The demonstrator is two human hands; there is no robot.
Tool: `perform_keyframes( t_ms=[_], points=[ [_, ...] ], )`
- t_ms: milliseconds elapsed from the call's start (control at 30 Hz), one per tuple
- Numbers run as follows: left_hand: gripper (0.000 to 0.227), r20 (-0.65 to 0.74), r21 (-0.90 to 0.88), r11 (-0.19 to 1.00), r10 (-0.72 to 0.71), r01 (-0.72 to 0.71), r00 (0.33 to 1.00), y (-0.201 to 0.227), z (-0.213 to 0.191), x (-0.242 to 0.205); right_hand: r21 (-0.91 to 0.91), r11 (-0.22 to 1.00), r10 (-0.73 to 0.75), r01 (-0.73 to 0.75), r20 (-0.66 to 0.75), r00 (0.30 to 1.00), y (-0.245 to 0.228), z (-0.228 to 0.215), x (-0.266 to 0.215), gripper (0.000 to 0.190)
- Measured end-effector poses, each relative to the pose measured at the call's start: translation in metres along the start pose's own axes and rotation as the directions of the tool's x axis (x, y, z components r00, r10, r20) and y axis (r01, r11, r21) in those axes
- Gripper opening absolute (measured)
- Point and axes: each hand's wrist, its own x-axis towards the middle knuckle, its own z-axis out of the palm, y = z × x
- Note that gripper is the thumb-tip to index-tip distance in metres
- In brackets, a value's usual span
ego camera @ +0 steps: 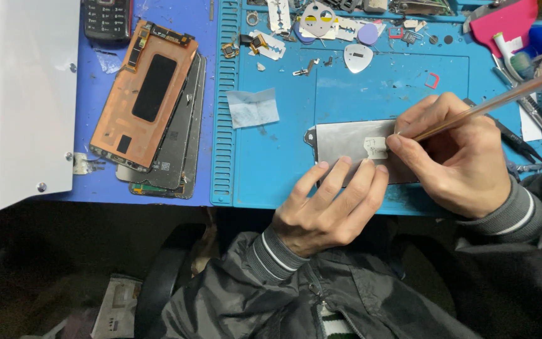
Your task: Preparing and cleaning a phone screen component during a repair process.
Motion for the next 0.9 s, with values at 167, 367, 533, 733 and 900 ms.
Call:
perform_keyframes(
  t_ms=[167,367,533,733,900],
  points=[
    [0.015,-0.015,0.006,1.0,-0.005,0.005,1.0,0.001,0.002,0.0,-0.039,0.999,-0.017,0.017,-0.007,1.0,0.0,0.0,0.0,0.021],
    [0.016,0.0,0.006,1.0,-0.005,0.005,1.0,0.0,-0.001,0.002,0.263,0.965,0.025,0.022,-0.176,0.984,0.01,-0.008,-0.004,0.02],
    [0.018,0.008,-0.007,1.0,-0.031,0.031,0.999,0.004,-0.002,0.003,0.324,0.937,-0.034,0.133,-0.292,0.956,0.018,-0.013,-0.006,0.018],
    [0.045,0.158,-0.246,0.968,-0.018,0.057,0.987,0.003,-0.014,-0.002,0.05,0.995,-0.071,0.09,-0.294,0.953,-0.004,-0.031,-0.016,0.037],
    [0.05,0.288,-0.498,0.839,-0.08,0.22,0.954,-0.003,-0.038,0.019,-0.226,0.974,-0.024,-0.028,-0.226,0.974,-0.01,-0.069,-0.039,0.021]
  ],
)
